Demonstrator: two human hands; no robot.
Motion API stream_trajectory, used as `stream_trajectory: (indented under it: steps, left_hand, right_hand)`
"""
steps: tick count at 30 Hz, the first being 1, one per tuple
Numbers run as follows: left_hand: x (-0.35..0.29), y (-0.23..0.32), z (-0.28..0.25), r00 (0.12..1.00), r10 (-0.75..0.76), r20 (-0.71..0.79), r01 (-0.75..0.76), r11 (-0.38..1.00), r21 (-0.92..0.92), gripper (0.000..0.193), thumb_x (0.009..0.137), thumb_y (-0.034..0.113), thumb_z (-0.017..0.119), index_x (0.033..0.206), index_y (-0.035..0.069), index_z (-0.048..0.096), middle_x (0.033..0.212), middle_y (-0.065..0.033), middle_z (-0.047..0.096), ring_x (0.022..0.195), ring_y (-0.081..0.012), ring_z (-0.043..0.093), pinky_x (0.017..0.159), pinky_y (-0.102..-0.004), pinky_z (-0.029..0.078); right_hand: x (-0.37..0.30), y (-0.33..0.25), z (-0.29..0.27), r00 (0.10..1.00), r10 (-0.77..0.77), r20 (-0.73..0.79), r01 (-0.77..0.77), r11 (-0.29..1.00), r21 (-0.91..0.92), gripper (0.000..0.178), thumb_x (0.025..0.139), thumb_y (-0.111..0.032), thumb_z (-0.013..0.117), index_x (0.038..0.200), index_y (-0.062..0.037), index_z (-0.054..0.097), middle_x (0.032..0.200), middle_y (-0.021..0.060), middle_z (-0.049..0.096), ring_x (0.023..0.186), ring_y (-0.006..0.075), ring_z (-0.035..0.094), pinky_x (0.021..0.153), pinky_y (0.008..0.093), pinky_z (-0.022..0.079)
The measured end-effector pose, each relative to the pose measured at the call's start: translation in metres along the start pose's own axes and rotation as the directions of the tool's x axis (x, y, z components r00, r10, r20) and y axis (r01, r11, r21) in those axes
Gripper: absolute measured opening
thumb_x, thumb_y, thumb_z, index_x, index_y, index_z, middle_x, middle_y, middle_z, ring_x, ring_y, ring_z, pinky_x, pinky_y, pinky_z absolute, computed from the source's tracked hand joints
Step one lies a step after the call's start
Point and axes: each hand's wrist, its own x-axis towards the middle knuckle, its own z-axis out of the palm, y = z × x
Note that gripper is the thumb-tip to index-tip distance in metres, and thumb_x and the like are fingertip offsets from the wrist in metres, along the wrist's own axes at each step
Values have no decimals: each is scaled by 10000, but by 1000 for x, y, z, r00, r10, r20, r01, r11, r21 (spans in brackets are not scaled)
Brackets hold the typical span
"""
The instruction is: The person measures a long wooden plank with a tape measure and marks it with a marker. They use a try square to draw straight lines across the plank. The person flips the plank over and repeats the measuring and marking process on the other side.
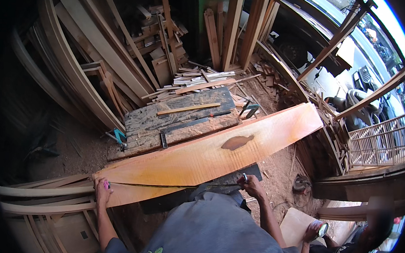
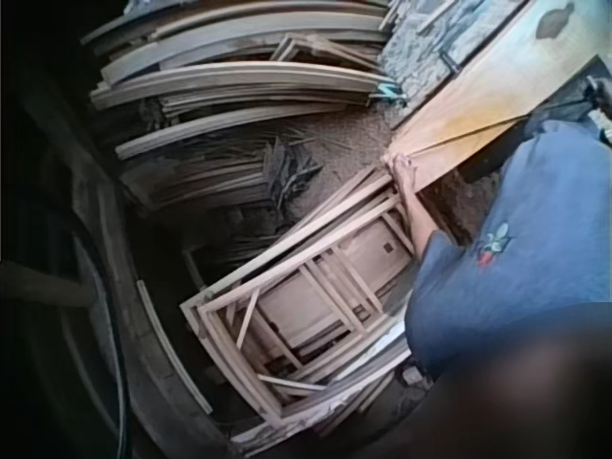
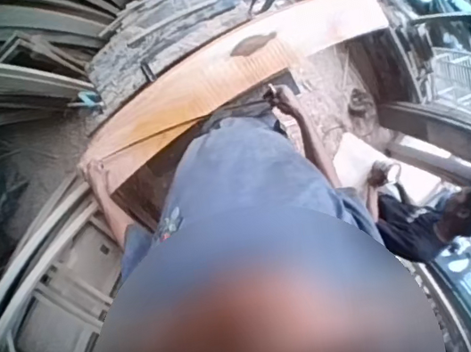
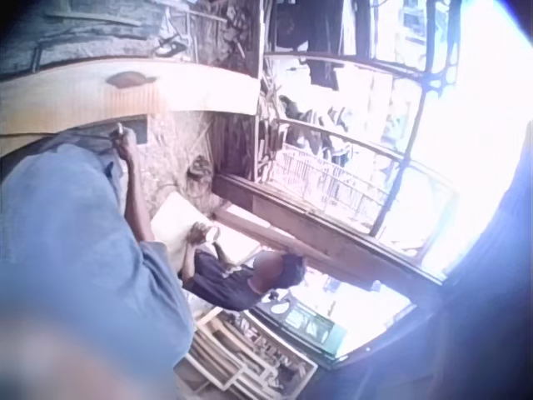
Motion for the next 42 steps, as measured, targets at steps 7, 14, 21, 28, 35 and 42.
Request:
stream_trajectory:
  steps: [7, 14, 21, 28, 35, 42]
  left_hand:
    - [-16, 77, 0, 891, 343, 298, -378, 923, 67, 429, 762, 242, 731, 1145, 50, 742, 1168, -184, 717, 1138, -381, 652, 1047, -447, 473]
    - [-59, 265, 68, 898, 256, 358, -279, 960, 15, 498, 909, 518, 709, 939, 24, 768, 940, -239, 752, 918, -443, 719, 822, -510, 550]
    - [-71, 407, 140, 922, 161, 352, -194, 979, 61, 449, 883, 481, 723, 880, 34, 765, 886, -234, 747, 863, -444, 719, 784, -520, 551]
    - [-69, 489, 177, 920, 297, 257, -337, 932, 129, 323, 871, 380, 695, 892, 78, 805, 869, -231, 751, 849, -447, 728, 791, -533, 576]
    - [-45, 559, 184, 920, 207, 333, -286, 935, 208, 454, 876, 496, 760, 954, 50, 791, 1018, -218, 767, 994, -418, 723, 875, -533, 558]
    - [-43, 560, 185, 953, 99, 287, -162, 966, 203, 475, 852, 507, 794, 984, 52, 755, 1035, -218, 767, 1033, -411, 721, 903, -513, 557]
  right_hand:
    - [25, -12, -120, 958, -97, -270, 107, 994, 22, 151, 883, 39, 663, 1012, -4, 730, 905, 20, 732, 916, 165, 666, 850, 340, 533]
    - [56, -27, -204, 130, -158, -979, 485, 871, -76, 190, 1040, -159, 658, 971, 5, 726, 752, 22, 660, 670, 131, 588, 611, 304, 455]
    - [95, -5, -87, 614, 274, -740, 341, 753, 562, 344, 977, -321, 778, 1025, 12, 705, 711, 23, 638, 568, 99, 565, 520, 274, 453]
    - [135, 19, -126, 790, 283, -543, 285, 616, 735, 281, 1024, -290, 699, 963, -18, 669, 611, 4, 538, 437, 96, 440, 400, 297, 337]
    - [181, 28, -193, 878, 184, -443, 243, 625, 742, 303, 1029, -229, 664, 817, -13, 645, 604, 58, 601, 422, 123, 486, 382, 307, 372]
    - [220, 31, -226, 746, 323, -582, 35, 854, 519, 272, 959, -276, 729, 887, -15, 754, 715, 103, 756, 621, 208, 738, 634, 391, 580]
